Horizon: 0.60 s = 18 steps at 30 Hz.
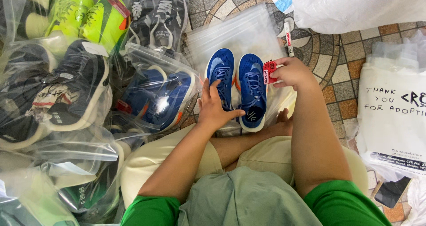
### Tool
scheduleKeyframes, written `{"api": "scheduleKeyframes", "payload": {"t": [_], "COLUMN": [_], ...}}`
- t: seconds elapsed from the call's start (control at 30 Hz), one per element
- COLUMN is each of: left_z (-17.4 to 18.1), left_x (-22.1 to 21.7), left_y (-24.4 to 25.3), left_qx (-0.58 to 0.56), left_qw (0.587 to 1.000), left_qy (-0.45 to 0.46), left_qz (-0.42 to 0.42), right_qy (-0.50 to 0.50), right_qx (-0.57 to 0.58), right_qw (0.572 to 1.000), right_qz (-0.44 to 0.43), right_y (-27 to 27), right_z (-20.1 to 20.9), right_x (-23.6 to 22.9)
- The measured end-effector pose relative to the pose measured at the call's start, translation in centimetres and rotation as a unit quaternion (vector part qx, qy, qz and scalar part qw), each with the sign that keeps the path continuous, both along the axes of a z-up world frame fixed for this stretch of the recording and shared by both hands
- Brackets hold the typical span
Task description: The person places pairs of shoes into clear plastic bags, writes numbers on the bags with a marker, and seals the bags by hand.
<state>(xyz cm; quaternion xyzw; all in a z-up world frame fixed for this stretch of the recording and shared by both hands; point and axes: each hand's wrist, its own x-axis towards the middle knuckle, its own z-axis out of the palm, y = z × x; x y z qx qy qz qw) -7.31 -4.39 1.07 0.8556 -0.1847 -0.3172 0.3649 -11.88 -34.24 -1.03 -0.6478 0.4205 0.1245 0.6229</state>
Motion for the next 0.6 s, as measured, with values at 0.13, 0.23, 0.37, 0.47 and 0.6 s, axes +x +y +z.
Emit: {"api": "scheduleKeyframes", "payload": {"t": [0.13,0.23,0.37,0.47,0.6], "left_z": [-0.8,-4.0,-4.7,-4.8,-4.4], "left_x": [-2.3,-3.4,-4.7,-4.8,-4.1], "left_y": [-0.7,-1.0,-1.5,-2.6,-4.3], "left_qx": [0.059,0.132,0.150,0.190,0.226], "left_qw": [0.991,0.941,0.925,0.942,0.942], "left_qy": [-0.110,-0.308,-0.331,-0.229,-0.161], "left_qz": [-0.050,-0.054,-0.112,-0.157,-0.190], "right_qy": [-0.040,-0.045,-0.049,-0.060,-0.059], "right_qx": [-0.045,-0.049,-0.063,-0.071,-0.094], "right_qw": [0.998,0.997,0.996,0.995,0.994], "right_qz": [0.000,-0.025,-0.027,-0.029,-0.018], "right_y": [0.0,0.1,0.1,0.4,0.6], "right_z": [0.3,0.7,1.2,1.6,1.8], "right_x": [0.0,0.6,0.2,0.1,0.5]}}
